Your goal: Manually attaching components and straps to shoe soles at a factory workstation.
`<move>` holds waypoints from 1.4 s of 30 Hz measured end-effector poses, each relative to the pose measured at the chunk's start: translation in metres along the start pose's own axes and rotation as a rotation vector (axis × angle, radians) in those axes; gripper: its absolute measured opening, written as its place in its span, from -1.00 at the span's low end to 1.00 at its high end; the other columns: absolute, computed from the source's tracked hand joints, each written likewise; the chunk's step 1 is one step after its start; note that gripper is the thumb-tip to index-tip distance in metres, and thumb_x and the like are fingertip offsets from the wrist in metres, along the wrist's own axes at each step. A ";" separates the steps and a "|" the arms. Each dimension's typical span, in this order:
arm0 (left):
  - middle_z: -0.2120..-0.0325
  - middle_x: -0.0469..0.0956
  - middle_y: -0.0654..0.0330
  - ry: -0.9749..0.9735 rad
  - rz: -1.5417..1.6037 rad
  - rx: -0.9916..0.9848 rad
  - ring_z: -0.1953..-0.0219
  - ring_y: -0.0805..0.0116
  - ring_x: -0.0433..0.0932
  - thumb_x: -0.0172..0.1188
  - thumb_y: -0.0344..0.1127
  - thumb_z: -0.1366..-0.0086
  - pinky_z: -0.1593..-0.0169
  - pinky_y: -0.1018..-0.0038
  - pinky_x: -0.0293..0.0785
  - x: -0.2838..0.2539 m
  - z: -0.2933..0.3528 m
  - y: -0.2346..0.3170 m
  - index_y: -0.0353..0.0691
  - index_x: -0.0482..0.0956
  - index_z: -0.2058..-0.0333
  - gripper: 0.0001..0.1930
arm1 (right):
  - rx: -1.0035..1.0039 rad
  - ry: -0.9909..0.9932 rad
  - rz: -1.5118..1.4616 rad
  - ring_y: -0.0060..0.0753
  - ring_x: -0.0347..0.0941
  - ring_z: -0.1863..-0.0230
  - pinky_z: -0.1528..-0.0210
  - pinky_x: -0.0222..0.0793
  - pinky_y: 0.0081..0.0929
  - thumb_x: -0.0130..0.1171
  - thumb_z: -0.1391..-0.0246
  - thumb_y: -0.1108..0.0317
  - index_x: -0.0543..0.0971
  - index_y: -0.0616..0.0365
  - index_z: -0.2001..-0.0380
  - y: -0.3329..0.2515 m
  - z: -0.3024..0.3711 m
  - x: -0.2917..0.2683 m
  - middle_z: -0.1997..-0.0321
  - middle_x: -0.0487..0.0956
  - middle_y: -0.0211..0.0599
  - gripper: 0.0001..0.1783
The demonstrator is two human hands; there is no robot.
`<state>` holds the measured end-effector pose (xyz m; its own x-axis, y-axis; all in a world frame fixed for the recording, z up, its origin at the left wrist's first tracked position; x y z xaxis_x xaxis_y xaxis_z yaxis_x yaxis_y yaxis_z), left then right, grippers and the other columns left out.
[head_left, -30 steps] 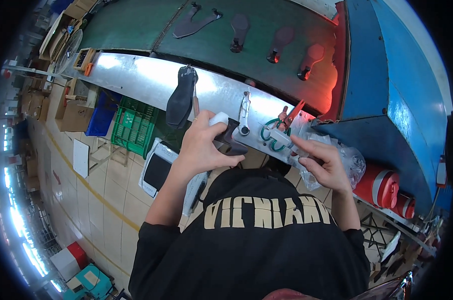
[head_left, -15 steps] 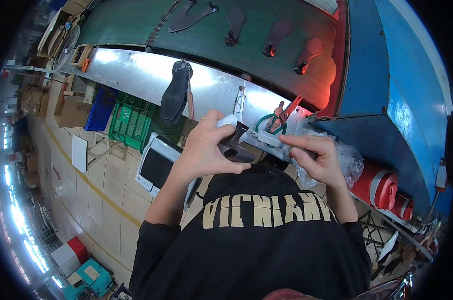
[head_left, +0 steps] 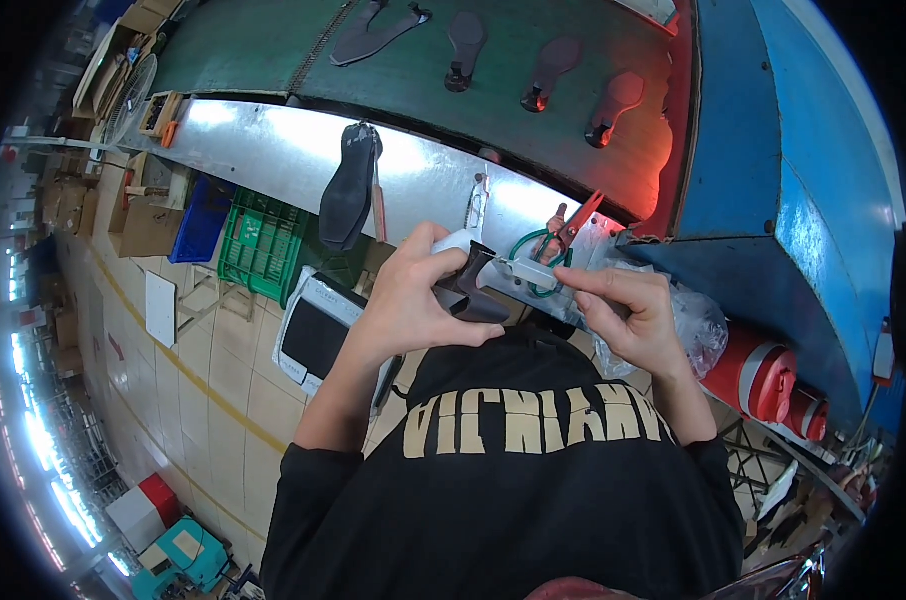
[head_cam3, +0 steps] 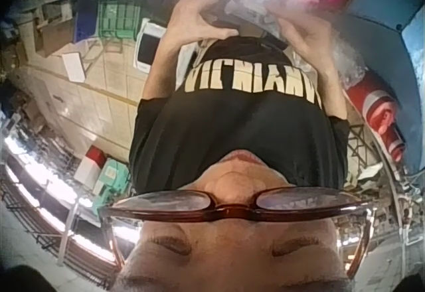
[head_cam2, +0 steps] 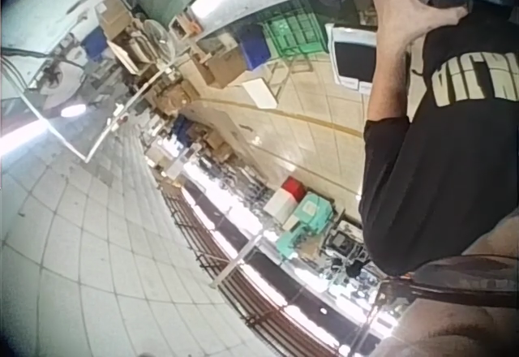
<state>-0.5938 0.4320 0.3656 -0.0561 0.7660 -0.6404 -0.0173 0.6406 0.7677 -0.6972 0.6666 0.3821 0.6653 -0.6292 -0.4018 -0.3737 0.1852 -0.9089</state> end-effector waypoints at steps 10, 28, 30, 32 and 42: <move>0.26 0.38 0.11 -0.040 0.164 -0.026 0.20 0.24 0.46 0.59 -0.08 0.35 0.17 0.42 0.43 -0.004 -0.004 -0.007 -0.33 0.62 0.38 -0.43 | -0.009 0.023 0.019 -0.56 0.42 0.60 0.54 0.27 -0.60 0.18 -0.03 0.56 0.67 0.17 0.14 0.002 0.000 -0.002 0.59 0.56 -0.28 -0.71; 0.29 0.38 0.31 0.113 0.982 -0.224 0.28 0.51 0.41 0.43 -0.20 0.16 0.22 0.60 0.31 0.000 0.008 -0.044 -0.22 0.50 0.28 -0.55 | 0.108 -0.017 -0.119 -0.70 0.46 0.50 0.43 0.36 -0.65 0.13 -0.10 0.50 0.65 0.20 0.10 0.010 -0.004 0.019 0.50 0.62 -0.31 -0.71; 0.23 0.37 0.28 0.118 0.812 -0.179 0.24 0.48 0.40 0.45 -0.20 0.17 0.19 0.57 0.31 0.000 0.005 -0.036 -0.23 0.51 0.31 -0.56 | 0.109 -0.007 -0.116 -0.68 0.50 0.47 0.38 0.40 -0.64 0.13 -0.10 0.50 0.64 0.20 0.10 0.009 -0.011 0.028 0.47 0.64 -0.28 -0.71; 0.15 0.32 0.25 0.160 0.609 -0.136 0.15 0.42 0.39 0.48 -0.20 0.20 0.11 0.52 0.28 -0.003 0.006 -0.028 -0.23 0.52 0.35 -0.57 | 0.104 0.002 -0.112 -0.65 0.53 0.44 0.34 0.44 -0.62 0.13 -0.10 0.50 0.64 0.20 0.10 0.008 -0.017 0.038 0.44 0.66 -0.25 -0.71; 0.01 0.46 0.13 0.363 0.659 -0.199 0.14 0.47 0.45 0.48 -0.24 0.11 0.06 0.52 0.38 -0.051 0.041 -0.081 -0.27 0.45 0.27 -0.53 | 0.297 0.071 -0.191 -0.72 0.38 0.37 0.28 0.29 -0.66 -0.03 -0.28 0.35 0.51 0.14 -0.10 0.092 -0.099 0.149 0.43 0.56 -0.48 -0.63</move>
<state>-0.5484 0.3430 0.3351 -0.4397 0.8977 -0.0297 -0.0438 0.0116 0.9990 -0.6962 0.5151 0.2491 0.6542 -0.7229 -0.2221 -0.0357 0.2638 -0.9639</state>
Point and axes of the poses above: each hand's wrist, its own z-axis away from the middle knuckle, its own x-axis out of the palm, y = z × x, the point moved 2 cm from there along -z, towards the middle knuckle
